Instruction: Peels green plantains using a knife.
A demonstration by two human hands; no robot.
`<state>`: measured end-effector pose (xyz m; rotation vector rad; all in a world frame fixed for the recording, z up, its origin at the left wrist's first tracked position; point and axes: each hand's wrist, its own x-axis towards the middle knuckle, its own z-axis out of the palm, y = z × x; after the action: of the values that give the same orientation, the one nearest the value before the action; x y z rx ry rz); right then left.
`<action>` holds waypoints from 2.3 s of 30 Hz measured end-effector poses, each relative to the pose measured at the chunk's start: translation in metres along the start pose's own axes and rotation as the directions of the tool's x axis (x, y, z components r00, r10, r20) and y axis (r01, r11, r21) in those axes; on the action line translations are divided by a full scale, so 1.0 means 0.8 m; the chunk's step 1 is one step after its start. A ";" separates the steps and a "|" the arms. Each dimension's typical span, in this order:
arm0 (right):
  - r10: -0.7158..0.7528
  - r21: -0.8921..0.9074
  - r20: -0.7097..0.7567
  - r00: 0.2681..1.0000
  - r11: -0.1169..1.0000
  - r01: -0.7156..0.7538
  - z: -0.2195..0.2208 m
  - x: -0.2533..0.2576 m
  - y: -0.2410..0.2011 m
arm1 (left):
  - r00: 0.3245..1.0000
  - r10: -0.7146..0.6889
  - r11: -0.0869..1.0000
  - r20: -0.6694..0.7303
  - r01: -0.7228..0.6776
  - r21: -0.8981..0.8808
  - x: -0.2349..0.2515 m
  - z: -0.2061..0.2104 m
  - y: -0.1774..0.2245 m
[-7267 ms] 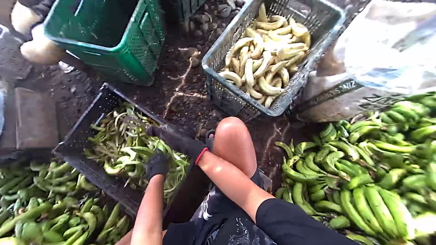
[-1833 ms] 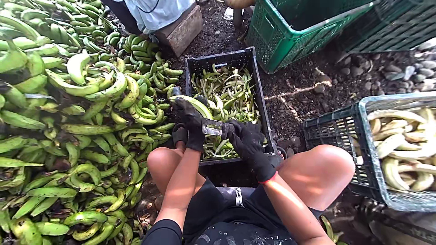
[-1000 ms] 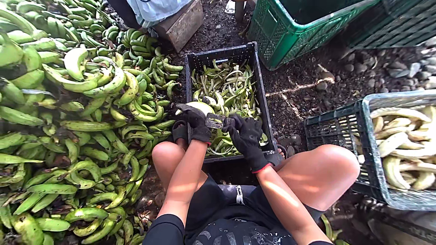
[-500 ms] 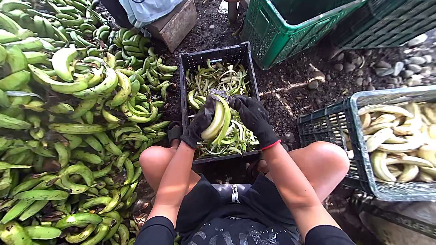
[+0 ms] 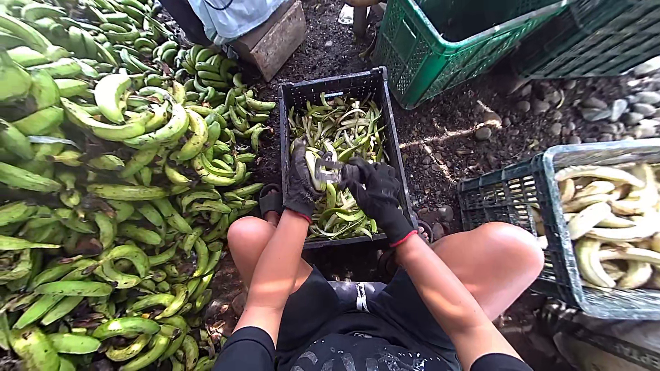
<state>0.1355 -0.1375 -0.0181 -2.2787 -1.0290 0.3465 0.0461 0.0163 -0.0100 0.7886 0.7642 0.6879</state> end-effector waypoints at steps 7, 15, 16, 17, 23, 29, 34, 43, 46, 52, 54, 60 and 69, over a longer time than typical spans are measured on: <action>-0.111 -0.015 -0.139 0.984 0.994 0.110 0.005 -0.018 -0.002 | 0.982 -0.174 0.973 -0.077 0.159 -0.170 -0.008 0.008 0.008; 0.140 0.114 0.116 0.983 0.982 -0.153 -0.025 0.035 -0.006 | 0.962 0.030 0.921 0.271 -0.132 0.366 -0.021 0.012 0.009; 0.127 0.089 0.100 0.987 0.987 -0.136 -0.028 0.036 -0.008 | 0.961 0.034 0.887 0.274 -0.155 0.434 -0.022 0.011 0.013; 0.111 0.039 0.082 0.990 0.993 -0.115 -0.030 0.034 -0.010 | 0.970 0.051 0.864 0.240 -0.163 0.476 -0.019 0.010 0.012; 0.165 -0.004 0.097 0.981 0.986 -0.166 -0.032 0.024 -0.014 | 0.875 0.305 0.506 0.377 -0.484 0.714 -0.026 0.013 0.011; 0.247 0.152 0.234 0.940 0.946 -0.286 -0.034 0.044 0.002 | 0.870 0.204 0.441 0.449 -0.491 0.751 -0.050 0.023 0.014; 0.110 0.224 0.127 0.986 0.965 -0.137 -0.021 0.037 0.009 | 0.996 0.013 0.978 0.088 -0.031 0.208 -0.011 0.013 0.020; -0.485 -0.048 -0.236 0.842 0.871 0.489 -0.014 0.000 0.019 | 0.951 -0.228 0.951 0.210 0.264 -0.161 -0.011 -0.010 0.048; -0.502 -0.057 -0.211 0.839 0.863 0.502 -0.018 -0.001 0.012 | 0.938 -0.274 0.938 0.211 0.309 -0.157 -0.014 -0.009 0.051; -0.388 -0.064 -0.132 0.912 0.922 0.383 -0.020 -0.005 0.005 | 0.951 -0.261 0.955 0.166 0.279 -0.099 -0.016 -0.005 0.052; -0.202 -0.016 0.042 0.979 0.979 0.203 -0.025 -0.003 -0.015 | 0.984 -0.153 0.988 0.092 0.150 0.037 -0.020 0.000 0.040; -0.023 0.363 0.207 0.978 0.930 -0.054 0.007 0.029 -0.019 | 0.941 0.315 0.672 0.125 -0.314 0.671 -0.044 0.010 0.016; 0.168 0.486 0.639 0.751 0.668 -0.563 -0.003 0.032 -0.002 | 0.959 0.144 0.854 0.244 -0.245 0.459 -0.055 0.011 0.026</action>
<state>0.1527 -0.1184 -0.0146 -1.7133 -0.4919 1.3913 0.0241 -0.0096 0.0255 1.3944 0.6823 0.5880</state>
